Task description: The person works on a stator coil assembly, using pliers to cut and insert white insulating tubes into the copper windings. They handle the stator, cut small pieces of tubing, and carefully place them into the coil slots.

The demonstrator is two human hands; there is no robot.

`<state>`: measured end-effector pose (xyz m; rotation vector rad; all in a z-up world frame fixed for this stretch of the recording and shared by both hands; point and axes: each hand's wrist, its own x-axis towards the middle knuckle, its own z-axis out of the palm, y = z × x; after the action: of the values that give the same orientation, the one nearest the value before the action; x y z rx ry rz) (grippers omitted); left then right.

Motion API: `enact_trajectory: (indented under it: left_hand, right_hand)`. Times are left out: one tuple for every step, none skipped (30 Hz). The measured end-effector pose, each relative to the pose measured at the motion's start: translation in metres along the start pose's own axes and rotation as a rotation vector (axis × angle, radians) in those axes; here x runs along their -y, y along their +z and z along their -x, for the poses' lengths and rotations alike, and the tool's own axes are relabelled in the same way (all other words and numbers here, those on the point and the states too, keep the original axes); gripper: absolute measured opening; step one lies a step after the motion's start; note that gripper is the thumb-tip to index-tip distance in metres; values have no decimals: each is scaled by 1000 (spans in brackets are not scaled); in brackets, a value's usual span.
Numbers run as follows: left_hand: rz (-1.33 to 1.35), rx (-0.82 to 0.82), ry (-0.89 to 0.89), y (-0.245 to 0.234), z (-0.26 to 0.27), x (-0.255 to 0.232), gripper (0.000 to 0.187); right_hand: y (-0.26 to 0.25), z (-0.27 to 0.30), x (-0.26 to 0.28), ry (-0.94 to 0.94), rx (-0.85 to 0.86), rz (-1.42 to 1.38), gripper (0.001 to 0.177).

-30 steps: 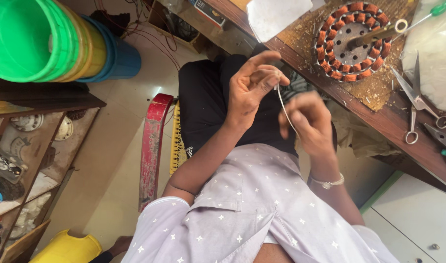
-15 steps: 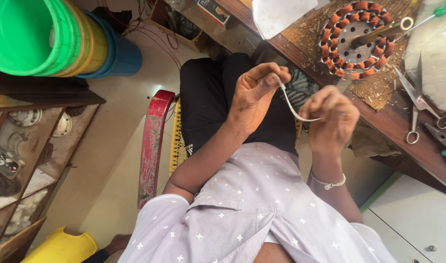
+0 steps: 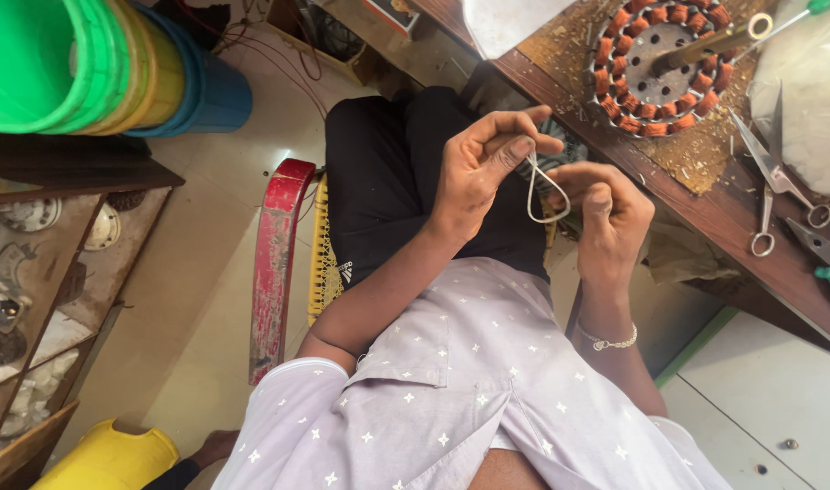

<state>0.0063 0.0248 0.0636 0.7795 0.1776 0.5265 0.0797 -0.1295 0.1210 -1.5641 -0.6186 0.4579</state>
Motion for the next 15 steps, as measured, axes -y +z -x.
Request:
enact_trajectory:
  left_hand:
    - [-40, -5, 8, 2, 1, 2, 18]
    - [-82, -9, 15, 5, 2, 4, 18]
    - [-123, -13, 22, 7, 4, 6, 19]
    - [-116, -19, 9, 10, 6, 9, 19]
    - [-109, -25, -4, 15, 9, 12, 19]
    - [-102, -30, -14, 18, 9, 15, 19]
    - [-99, -39, 9, 21, 9, 18, 19]
    - [-98, -50, 36, 24, 8, 21, 19]
    - [-96, -60, 62, 25, 6, 22, 19]
    - [-31, -66, 40, 25, 6, 24, 21]
    - [33, -71, 17, 25, 6, 25, 23]
    - [98, -75, -6, 24, 5, 26, 26]
    - [180, -45, -53, 22, 3, 25, 30]
    - [264, -15, -100, 19, 3, 25, 35]
    - [349, 14, -148, 17, 2, 26, 39]
  right_hand:
    - [-1, -2, 2, 22, 13, 29, 41]
    - [0, -3, 3, 29, 13, 58, 37]
    - [2, -4, 4, 37, 13, 87, 34]
    - [4, -5, 4, 43, 14, 116, 32]
    - [8, -5, 4, 64, -17, 71, 30]
    - [13, -7, 2, 81, -46, 25, 29]
    - [15, -8, 2, 98, -75, -21, 28]
    - [15, -11, 1, 109, -81, -24, 25]
    - [16, -12, 0, 120, -87, -27, 23]
    - [16, -14, -1, 132, -89, -31, 21]
    - [15, -15, -3, 150, -72, -76, 21]
    - [13, -17, -4, 166, -56, -121, 21]
    - [12, -19, -6, 182, -40, -166, 21]
    - [10, -19, -8, 191, -33, -205, 21]
    - [8, -20, -10, 200, -26, -245, 22]
